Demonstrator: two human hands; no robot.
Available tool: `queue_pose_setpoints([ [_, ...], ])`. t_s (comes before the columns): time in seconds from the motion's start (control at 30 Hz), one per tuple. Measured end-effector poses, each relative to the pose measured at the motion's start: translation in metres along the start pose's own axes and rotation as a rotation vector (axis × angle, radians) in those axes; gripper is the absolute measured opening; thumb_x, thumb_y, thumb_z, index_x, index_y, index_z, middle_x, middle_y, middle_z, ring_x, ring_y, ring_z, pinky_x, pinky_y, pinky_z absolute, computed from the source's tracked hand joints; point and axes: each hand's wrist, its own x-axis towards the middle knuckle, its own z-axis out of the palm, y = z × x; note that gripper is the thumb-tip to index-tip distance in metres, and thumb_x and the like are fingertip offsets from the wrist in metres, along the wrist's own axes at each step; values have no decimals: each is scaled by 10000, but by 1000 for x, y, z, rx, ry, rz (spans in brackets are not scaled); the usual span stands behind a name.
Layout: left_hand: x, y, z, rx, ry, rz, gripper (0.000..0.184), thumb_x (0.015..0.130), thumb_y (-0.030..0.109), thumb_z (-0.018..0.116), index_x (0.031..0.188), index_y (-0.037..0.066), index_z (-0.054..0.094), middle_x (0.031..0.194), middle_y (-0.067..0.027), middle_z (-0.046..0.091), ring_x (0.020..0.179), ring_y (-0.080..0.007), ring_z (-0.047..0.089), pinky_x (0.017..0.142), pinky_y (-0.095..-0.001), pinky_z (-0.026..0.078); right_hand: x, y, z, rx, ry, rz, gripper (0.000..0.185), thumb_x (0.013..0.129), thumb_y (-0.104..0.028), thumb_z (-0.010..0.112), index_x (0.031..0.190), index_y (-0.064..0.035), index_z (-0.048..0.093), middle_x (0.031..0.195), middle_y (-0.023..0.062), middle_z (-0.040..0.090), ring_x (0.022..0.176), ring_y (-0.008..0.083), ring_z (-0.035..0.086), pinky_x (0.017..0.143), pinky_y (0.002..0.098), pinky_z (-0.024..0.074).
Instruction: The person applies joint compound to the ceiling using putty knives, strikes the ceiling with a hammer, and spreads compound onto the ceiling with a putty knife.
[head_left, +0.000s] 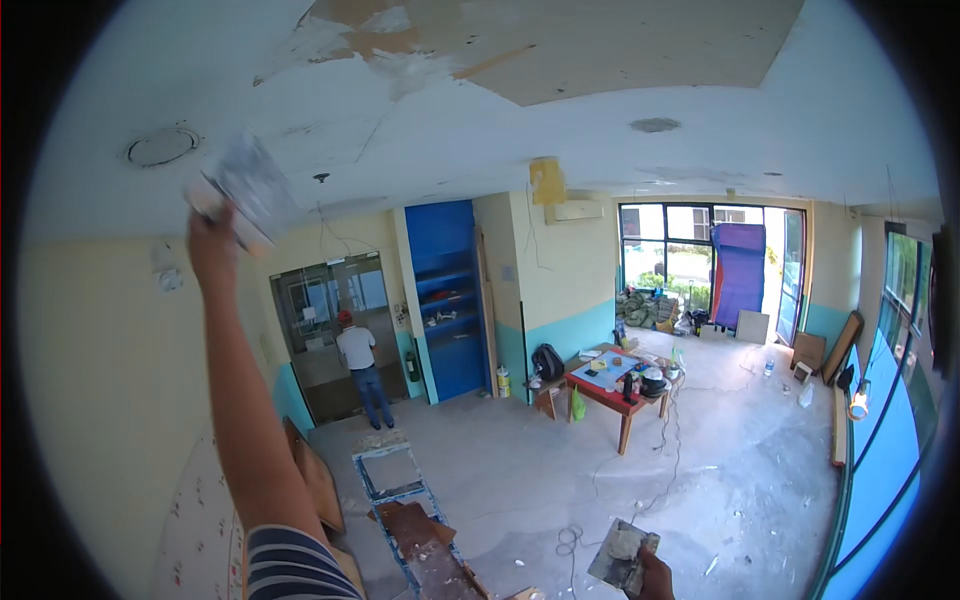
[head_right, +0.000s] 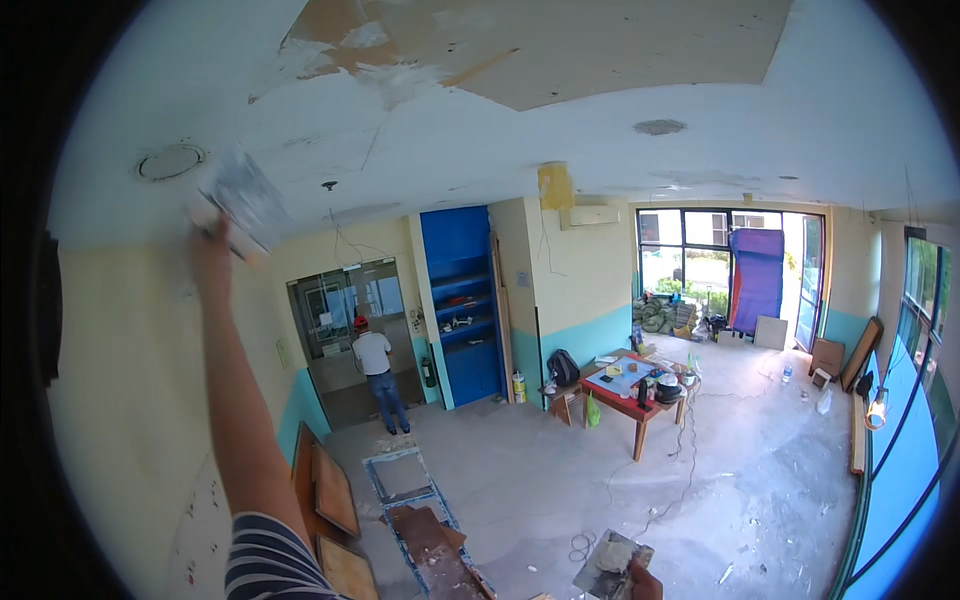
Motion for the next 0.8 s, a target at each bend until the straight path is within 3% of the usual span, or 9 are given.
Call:
queue_pose_setpoints([
  [0.1, -125, -48, 35, -400, -303, -176, 563, 914, 379, 610, 1296, -7, 461, 1194, -112, 576, 1085, -234, 550, 957, -363, 419, -38, -10, 69, 15, -99, 132, 310, 1004, -221, 445, 1185, 12, 541, 997, 123, 637, 851, 218, 630, 668, 261, 543],
  [0.17, -233, -28, 44, -538, -561, -718, 572, 922, 402, 581, 1346, 41, 451, 1230, -121, 570, 1189, -238, 516, 1020, -382, 388, -51, -15, 93, 152, -169, 270, 306, 1004, -228, 440, 1192, -7, 538, 1014, 126, 639, 872, 227, 633, 674, 269, 549],
  [0.2, -288, -21, 47, -606, -700, -873, 532, 927, 400, 578, 1324, 59, 481, 1206, -99, 579, 1148, -218, 525, 997, -379, 404, -24, -1, 72, -44, -228, 190, 448, 1005, -275, 374, 1349, 12, 399, 1256, 184, 555, 1132, 355, 576, 984, 518, 457],
  [0.3, -444, 22, 38, -850, -1332, -1249, 423, 942, 393, 567, 1257, 111, 570, 1133, -34, 606, 1025, -158, 551, 927, -367, 451, -11, 9, 74, -35, -337, 282, 457, 1005, -269, 373, 1367, 10, 381, 1285, 194, 535, 1160, 365, 556, 1006, 518, 439],
  [0.4, -533, 67, 7, -788, -1767, -721, 468, 950, 463, 519, 1259, 115, 565, 1127, -84, 601, 1005, -197, 558, 908, -372, 451, -3, 12, 73, -78, -320, 306, 442, 1005, -266, 377, 1354, 3, 403, 1265, 186, 552, 1136, 352, 573, 987, 510, 454],
  [0.5, -553, 94, -2, -650, -1991, -888, 543, 935, 508, 515, 1268, 81, 560, 1136, -91, 603, 1005, -203, 561, 912, -361, 443, 4, 10, 54, -111, -278, 310, 422, 1001, -272, 400, 1323, -2, 441, 1230, 176, 578, 1105, 333, 592, 970, 497, 468],
  [0.63, -575, 73, 9, -481, -2056, -508, 594, 916, 532, 530, 1247, 40, 568, 1137, -119, 616, 983, -209, 574, 905, -342, 437, -2, 5, 44, -63, -266, 306, 419, 998, -282, 414, 1312, -6, 451, 1225, 162, 585, 1099, 324, 595, 972, 492, 466],
  [0.73, -547, 76, 6, -495, -2118, -871, 615, 901, 541, 544, 1233, 24, 573, 1125, -141, 628, 999, -211, 580, 915, -347, 430, -10, -4, 40, 5, -259, 237, 414, 1001, -290, 409, 1311, -19, 457, 1230, 149, 586, 1109, 318, 591, 982, 491, 458],
  [0.8, -546, 64, 5, -350, -2007, -692, 579, 893, 500, 575, 1204, 11, 581, 1099, -138, 633, 980, -210, 589, 896, -349, 444, -17, -17, 44, 63, -254, 175, 409, 1004, -291, 399, 1315, -32, 457, 1237, 141, 584, 1119, 315, 586, 990, 489, 453],
])
